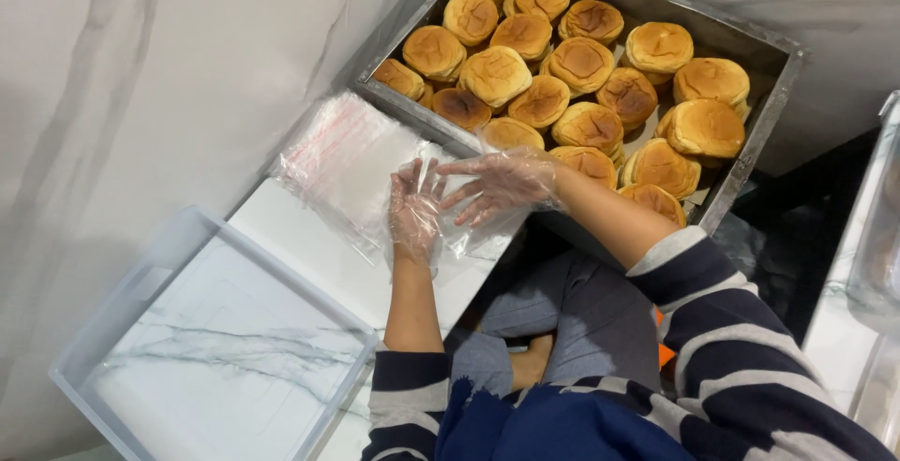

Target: Individually packaging baked buns into plastic bags from a large metal tray

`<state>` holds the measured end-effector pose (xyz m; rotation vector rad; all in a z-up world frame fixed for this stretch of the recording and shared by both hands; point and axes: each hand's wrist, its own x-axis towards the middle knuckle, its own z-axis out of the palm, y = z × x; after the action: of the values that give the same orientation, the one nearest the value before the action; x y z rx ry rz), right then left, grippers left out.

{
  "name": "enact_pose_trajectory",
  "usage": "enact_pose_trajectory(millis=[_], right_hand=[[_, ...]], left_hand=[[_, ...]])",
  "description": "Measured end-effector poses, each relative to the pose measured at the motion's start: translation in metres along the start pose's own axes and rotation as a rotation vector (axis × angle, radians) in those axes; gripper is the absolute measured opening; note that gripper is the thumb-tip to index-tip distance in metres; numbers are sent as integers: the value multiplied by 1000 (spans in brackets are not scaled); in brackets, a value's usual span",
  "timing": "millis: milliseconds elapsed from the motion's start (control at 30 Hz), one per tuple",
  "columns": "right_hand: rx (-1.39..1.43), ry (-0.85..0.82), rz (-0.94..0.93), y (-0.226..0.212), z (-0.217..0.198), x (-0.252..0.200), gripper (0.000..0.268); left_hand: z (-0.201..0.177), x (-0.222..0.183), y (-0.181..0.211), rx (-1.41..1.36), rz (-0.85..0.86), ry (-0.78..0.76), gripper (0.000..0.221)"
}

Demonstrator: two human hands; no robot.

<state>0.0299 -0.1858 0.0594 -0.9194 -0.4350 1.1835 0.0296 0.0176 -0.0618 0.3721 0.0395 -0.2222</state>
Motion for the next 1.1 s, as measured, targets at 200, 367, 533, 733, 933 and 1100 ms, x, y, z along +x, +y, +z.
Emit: enact_pose_trajectory(millis=[200, 367, 533, 733, 933, 1100], right_hand=[[-177, 337, -114, -44, 29, -29, 44], [-789, 821, -33, -71, 11, -104, 43], [-1237, 1271, 194, -27, 18, -138, 40], [-1263, 1475, 592, 7, 10, -130, 69], [-713, 1473, 92, 9, 14, -125, 69], [-656, 1398, -63, -5, 15, -129, 68]], left_hand=[[27, -14, 3, -41, 208, 84, 32], [34, -16, 7, -128, 251, 61, 31], [39, -23, 7, -129, 236, 79, 29], [39, -25, 7, -123, 223, 115, 27], [39, -26, 8, -141, 218, 80, 25], [40, -27, 10, -141, 224, 99, 27]])
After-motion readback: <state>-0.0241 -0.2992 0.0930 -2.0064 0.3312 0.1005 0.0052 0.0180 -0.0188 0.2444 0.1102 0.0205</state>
